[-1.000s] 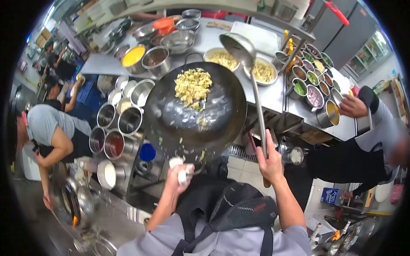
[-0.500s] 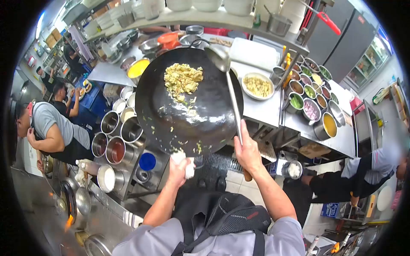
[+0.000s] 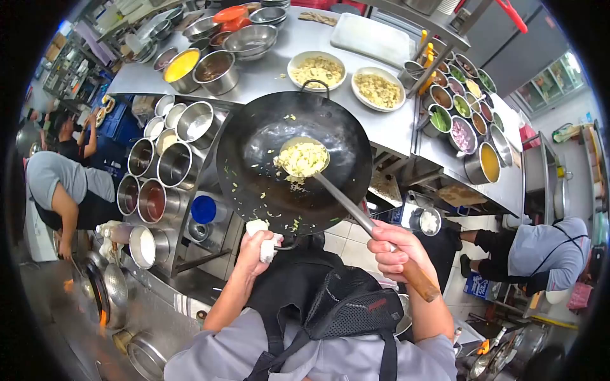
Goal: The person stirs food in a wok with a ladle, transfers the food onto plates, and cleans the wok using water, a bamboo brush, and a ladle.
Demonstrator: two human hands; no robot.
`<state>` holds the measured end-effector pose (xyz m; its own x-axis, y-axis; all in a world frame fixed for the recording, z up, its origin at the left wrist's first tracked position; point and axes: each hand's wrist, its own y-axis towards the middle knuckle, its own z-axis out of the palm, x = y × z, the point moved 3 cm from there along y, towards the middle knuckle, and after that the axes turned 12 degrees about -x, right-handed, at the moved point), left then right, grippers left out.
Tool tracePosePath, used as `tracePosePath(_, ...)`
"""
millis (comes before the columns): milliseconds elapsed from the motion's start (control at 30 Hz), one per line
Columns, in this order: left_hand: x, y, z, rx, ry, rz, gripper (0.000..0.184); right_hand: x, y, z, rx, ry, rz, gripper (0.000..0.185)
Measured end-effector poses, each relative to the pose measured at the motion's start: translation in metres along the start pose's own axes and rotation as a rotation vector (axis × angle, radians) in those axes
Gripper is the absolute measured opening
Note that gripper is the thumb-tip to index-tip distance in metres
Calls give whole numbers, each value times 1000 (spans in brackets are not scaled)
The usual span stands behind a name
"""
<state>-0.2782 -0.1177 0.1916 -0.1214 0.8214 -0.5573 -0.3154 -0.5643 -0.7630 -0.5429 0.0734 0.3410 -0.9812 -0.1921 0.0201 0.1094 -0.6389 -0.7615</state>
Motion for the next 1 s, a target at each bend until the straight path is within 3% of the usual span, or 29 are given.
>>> tracePosePath(100, -9, 9, 13, 47, 14, -5, 17, 17, -17, 12, 33, -36, -165, 34)
tracePosePath(167, -14, 14, 13, 48, -8, 8, 16, 41, -15, 14, -1, -246, -401, 44)
tracePosePath(300, -27, 18, 4, 54, -20, 103, 14, 87, 34, 14, -456, -795, -969, 62)
tracePosePath(367, -33, 15, 2, 27, -20, 188, 14, 115, 80, -4, -864, -1282, -1264, 69)
tracePosePath(400, -32, 17, -3, 14, -58, 196, 14, 139, 117, -33, -1113, -1591, -1327, 71)
tracePosePath(500, -43, 7, -18, -51, -46, 199, 13, 175, 192, -97, -1406, -1874, -1211, 81)
tracePosePath(633, -52, -1, -38, -93, -86, 214, 10, 196, 204, -125, -1432, -1911, -1167, 80)
tracePosePath(733, -56, 4, -51, -103, -113, 236, 10, 198, 188, -121, -1458, -1913, -1425, 77)
tracePosePath(833, -65, 8, -51, -122, -121, 194, 10, 176, 147, -89, -1279, -1735, -1924, 72)
tracePosePath(900, -69, 15, -53, -104, -114, 176, 10, 146, 105, -38, -1035, -1567, -2104, 66)
tracePosePath(1000, -71, 25, -55, -76, -114, 137, 11, 95, 76, 20, -885, -1377, -2030, 63)
